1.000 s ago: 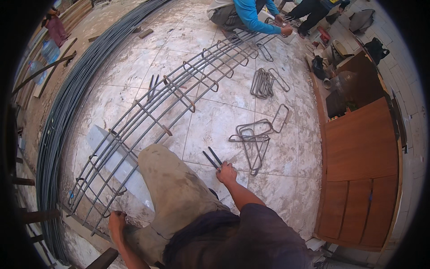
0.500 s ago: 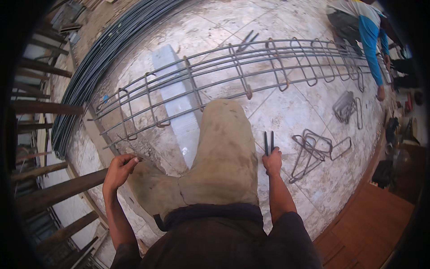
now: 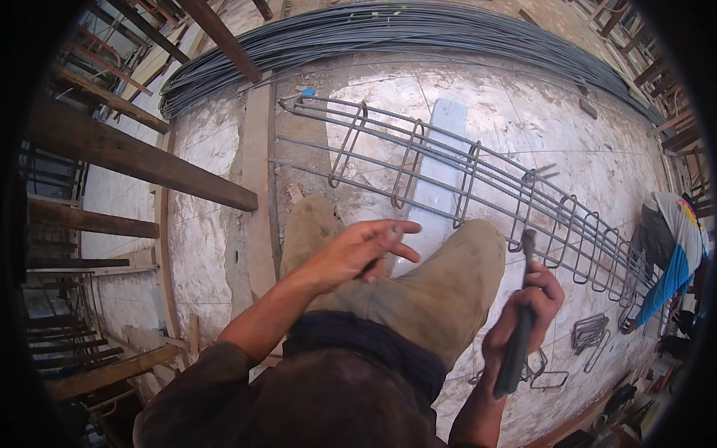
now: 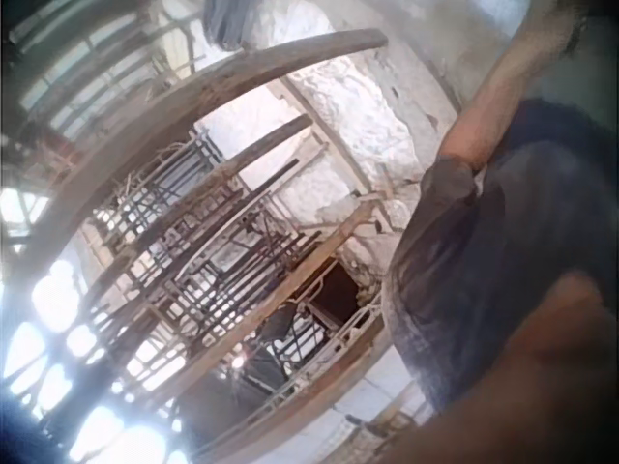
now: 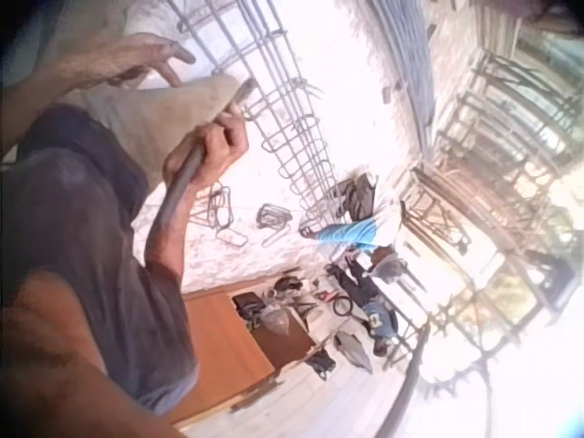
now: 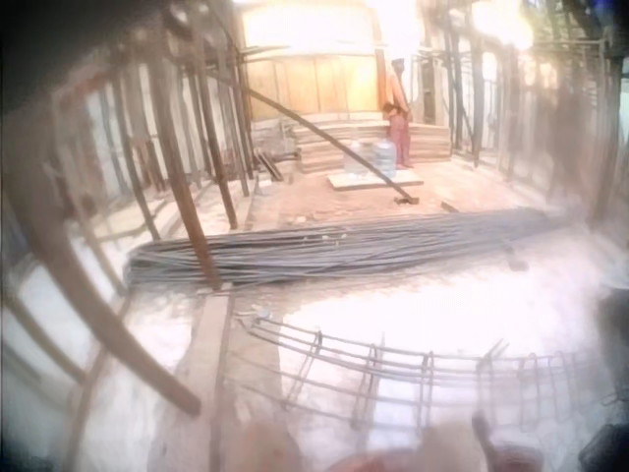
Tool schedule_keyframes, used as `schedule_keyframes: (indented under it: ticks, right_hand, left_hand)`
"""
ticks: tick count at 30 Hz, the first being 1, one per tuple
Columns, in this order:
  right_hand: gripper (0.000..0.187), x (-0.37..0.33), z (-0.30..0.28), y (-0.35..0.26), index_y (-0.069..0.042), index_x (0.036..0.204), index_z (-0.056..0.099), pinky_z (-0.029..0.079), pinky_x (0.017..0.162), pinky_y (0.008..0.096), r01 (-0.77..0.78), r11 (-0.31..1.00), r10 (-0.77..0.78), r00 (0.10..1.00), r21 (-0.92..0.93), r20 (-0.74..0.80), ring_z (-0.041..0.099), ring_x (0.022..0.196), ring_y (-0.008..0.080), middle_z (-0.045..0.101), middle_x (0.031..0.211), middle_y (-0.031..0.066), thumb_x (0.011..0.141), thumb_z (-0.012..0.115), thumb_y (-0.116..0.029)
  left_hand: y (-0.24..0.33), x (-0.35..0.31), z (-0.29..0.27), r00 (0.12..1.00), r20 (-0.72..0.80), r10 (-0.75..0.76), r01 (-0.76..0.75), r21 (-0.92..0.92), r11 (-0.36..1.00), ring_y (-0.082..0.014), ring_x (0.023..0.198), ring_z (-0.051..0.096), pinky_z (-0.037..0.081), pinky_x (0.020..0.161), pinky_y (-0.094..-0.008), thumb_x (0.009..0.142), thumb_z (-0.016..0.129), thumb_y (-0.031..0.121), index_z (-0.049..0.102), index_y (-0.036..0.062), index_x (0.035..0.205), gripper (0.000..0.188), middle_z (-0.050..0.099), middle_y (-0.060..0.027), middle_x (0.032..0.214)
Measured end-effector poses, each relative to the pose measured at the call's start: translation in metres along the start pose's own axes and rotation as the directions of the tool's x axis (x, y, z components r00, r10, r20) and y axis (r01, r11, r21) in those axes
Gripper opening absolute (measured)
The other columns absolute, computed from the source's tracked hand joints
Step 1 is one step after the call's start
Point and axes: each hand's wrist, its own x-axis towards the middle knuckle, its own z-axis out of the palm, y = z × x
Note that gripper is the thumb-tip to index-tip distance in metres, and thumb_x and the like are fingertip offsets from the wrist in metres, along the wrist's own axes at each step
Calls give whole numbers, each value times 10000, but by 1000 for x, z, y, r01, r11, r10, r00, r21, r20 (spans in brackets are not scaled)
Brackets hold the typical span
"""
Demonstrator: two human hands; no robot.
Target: The person assembles a rebar cage by positioning metal bars into a rectangular framework and securing the intersections with wire using pliers.
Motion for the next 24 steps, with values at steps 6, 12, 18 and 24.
schedule_keyframes:
  ticks: [6, 12, 18, 24]
  right_hand:
    - [489, 3, 101, -68, -259, 1249, 676, 363, 1171, 630, 298, 953, -280, 803, 52, 526, 515, 1344, 388, 539, 1386, 184, 815, 728, -42]
    - [726, -12, 128, -43, -35, 1576, 429, 365, 1202, 491, -531, 828, 343, 735, 181, 585, 431, 1466, 407, 477, 1554, 239, 897, 680, -84]
    - [700, -7, 221, -76, -12, 1572, 372, 535, 979, 489, -560, 828, 443, 612, -36, 655, 675, 1160, 458, 658, 1310, 270, 931, 632, -112]
    - [478, -14, 240, -49, 31, 1468, 462, 521, 552, 278, -986, 159, 564, 137, 56, 814, 696, 719, 177, 734, 1075, 189, 1020, 555, -107]
  left_hand:
    - [7, 12, 0, 992, 108, -61, 116, -624, 773, -68, 599, 546, 460, 575, -228, 1054, 559, 588, 630, 25, 1350, 640, 702, -68, 986]
    - [9, -6, -71, 949, -304, 87, -197, -352, 915, -50, 621, 559, 416, 515, -208, 1054, 625, 409, 694, 45, 1084, 371, 687, -34, 837]
    - [12, 20, -87, 781, -467, 415, -402, 133, 906, -34, 657, 556, 421, 542, -214, 1062, 601, 511, 696, 27, 1146, 500, 673, -16, 847]
    - [-54, 41, -196, 634, -760, 143, -138, 70, 988, -111, 877, 619, 498, 721, -263, 979, 761, 390, 636, -31, 1290, 538, 685, -97, 1075]
